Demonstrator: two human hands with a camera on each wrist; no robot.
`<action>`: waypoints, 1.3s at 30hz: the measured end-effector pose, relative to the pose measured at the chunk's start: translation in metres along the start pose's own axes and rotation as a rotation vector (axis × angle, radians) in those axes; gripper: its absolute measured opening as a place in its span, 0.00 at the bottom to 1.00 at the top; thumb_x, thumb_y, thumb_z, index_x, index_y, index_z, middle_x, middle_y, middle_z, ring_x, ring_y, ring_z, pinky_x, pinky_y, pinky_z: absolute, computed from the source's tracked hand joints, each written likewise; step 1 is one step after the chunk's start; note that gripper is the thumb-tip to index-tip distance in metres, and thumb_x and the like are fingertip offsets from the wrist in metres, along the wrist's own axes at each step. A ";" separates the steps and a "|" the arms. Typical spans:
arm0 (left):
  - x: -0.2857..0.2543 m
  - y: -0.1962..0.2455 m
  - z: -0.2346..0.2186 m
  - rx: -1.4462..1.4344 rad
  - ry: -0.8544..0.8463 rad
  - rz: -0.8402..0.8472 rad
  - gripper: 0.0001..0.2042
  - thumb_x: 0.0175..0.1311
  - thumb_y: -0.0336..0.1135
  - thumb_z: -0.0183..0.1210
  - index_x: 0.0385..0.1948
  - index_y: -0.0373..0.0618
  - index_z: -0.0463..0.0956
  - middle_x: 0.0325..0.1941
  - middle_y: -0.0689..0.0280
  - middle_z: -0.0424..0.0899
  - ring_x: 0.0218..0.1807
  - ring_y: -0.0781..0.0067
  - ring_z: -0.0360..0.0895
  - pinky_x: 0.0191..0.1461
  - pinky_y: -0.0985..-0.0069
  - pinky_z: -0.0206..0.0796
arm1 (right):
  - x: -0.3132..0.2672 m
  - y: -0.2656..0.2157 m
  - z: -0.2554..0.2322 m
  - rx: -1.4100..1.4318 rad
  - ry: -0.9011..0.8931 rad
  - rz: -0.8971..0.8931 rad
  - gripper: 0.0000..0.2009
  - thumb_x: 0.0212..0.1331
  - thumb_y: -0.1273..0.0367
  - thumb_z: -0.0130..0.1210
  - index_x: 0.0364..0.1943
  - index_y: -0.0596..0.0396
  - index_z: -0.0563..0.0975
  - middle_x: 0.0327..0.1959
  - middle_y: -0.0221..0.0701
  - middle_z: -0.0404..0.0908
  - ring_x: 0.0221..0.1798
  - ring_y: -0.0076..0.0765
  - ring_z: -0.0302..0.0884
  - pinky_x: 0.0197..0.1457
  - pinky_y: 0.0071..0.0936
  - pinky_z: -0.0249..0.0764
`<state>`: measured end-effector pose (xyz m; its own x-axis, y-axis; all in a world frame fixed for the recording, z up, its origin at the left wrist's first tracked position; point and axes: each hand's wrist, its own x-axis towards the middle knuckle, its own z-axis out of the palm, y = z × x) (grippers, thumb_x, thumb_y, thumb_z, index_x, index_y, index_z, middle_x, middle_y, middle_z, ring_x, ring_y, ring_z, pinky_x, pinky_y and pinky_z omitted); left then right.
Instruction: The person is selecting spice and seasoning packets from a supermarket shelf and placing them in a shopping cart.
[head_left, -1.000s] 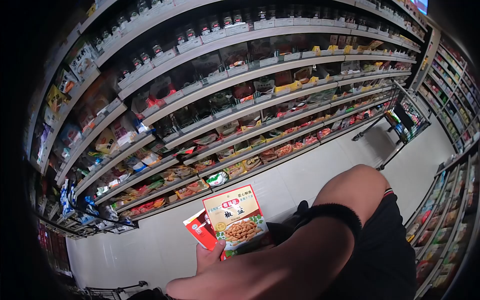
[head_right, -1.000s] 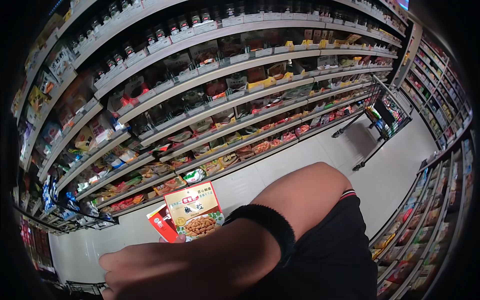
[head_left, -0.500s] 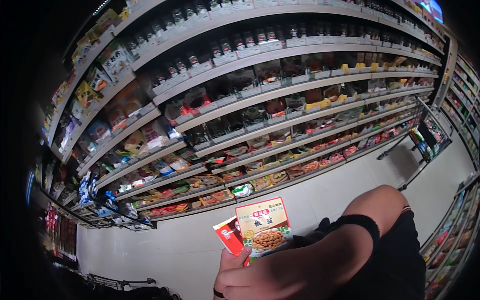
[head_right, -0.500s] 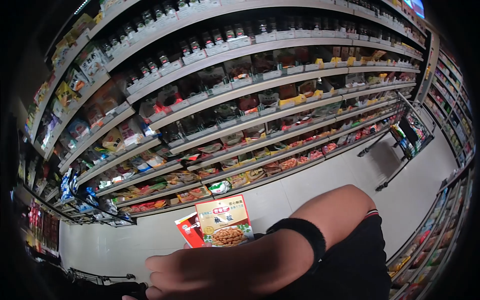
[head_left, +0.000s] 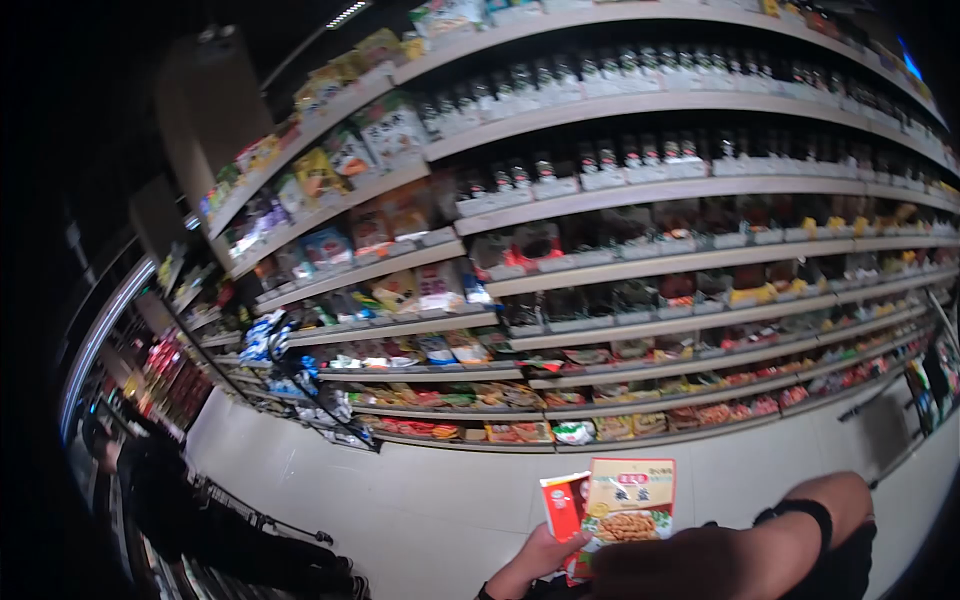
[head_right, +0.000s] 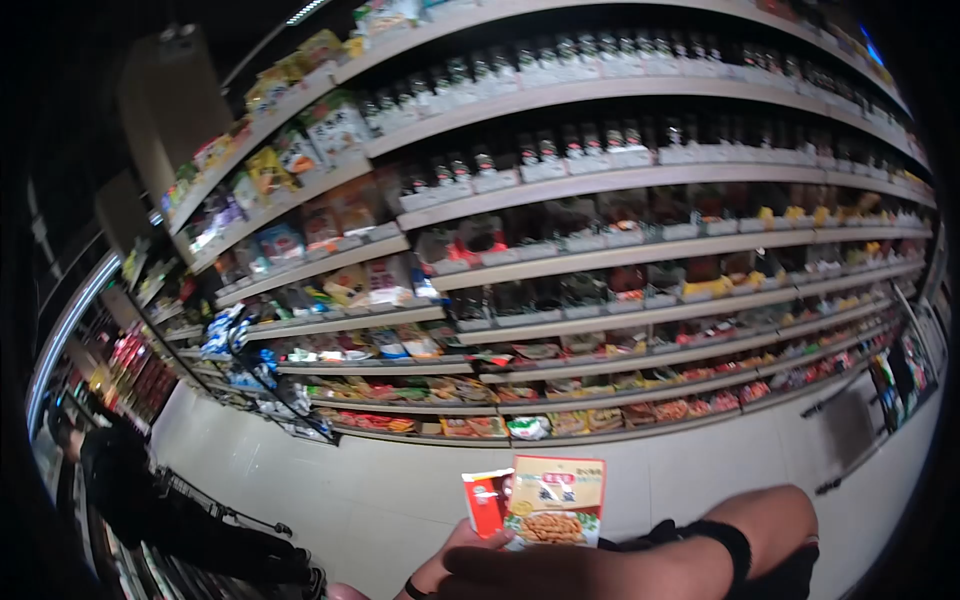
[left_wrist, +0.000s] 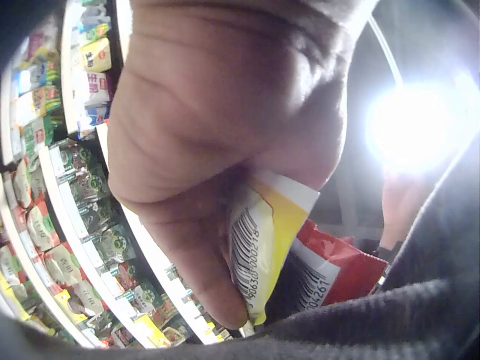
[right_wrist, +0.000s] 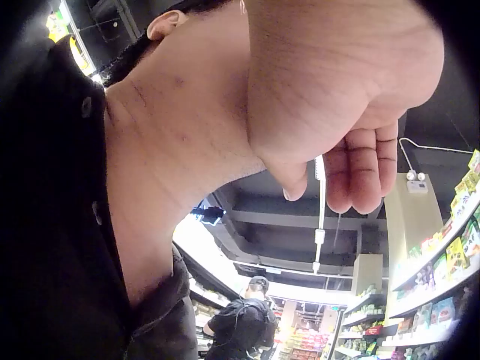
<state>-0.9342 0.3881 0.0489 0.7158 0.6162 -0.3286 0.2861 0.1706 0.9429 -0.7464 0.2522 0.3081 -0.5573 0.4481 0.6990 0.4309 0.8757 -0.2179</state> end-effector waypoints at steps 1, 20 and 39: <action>0.000 0.008 0.003 -0.051 -0.036 -0.047 0.18 0.65 0.35 0.58 0.52 0.36 0.70 0.47 0.65 0.80 0.47 0.78 0.76 0.51 0.76 0.69 | 0.001 0.001 0.000 0.002 0.005 -0.042 0.23 0.50 0.74 0.52 0.53 0.73 0.72 0.25 0.36 0.71 0.26 0.37 0.70 0.34 0.33 0.73; 0.038 0.023 0.100 -0.055 -0.143 0.262 0.19 0.60 0.33 0.60 0.52 0.37 0.70 0.46 0.67 0.78 0.46 0.77 0.74 0.50 0.74 0.69 | -0.095 -0.026 -0.088 -0.290 0.115 -0.141 0.22 0.52 0.69 0.52 0.54 0.63 0.72 0.19 0.27 0.68 0.21 0.34 0.65 0.28 0.30 0.64; 0.152 0.084 0.428 0.070 -0.561 0.103 0.16 0.64 0.31 0.58 0.51 0.36 0.72 0.45 0.65 0.81 0.45 0.79 0.77 0.50 0.76 0.71 | -0.531 -0.097 -0.162 -0.084 0.417 1.685 0.37 0.50 0.52 0.66 0.57 0.66 0.68 0.30 0.36 0.82 0.32 0.33 0.81 0.40 0.26 0.76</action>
<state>-0.5289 0.1663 0.0549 0.9652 0.1214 -0.2317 0.2249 0.0677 0.9720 -0.3773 -0.0999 0.0690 0.7041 0.6996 -0.1218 0.3384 -0.4813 -0.8086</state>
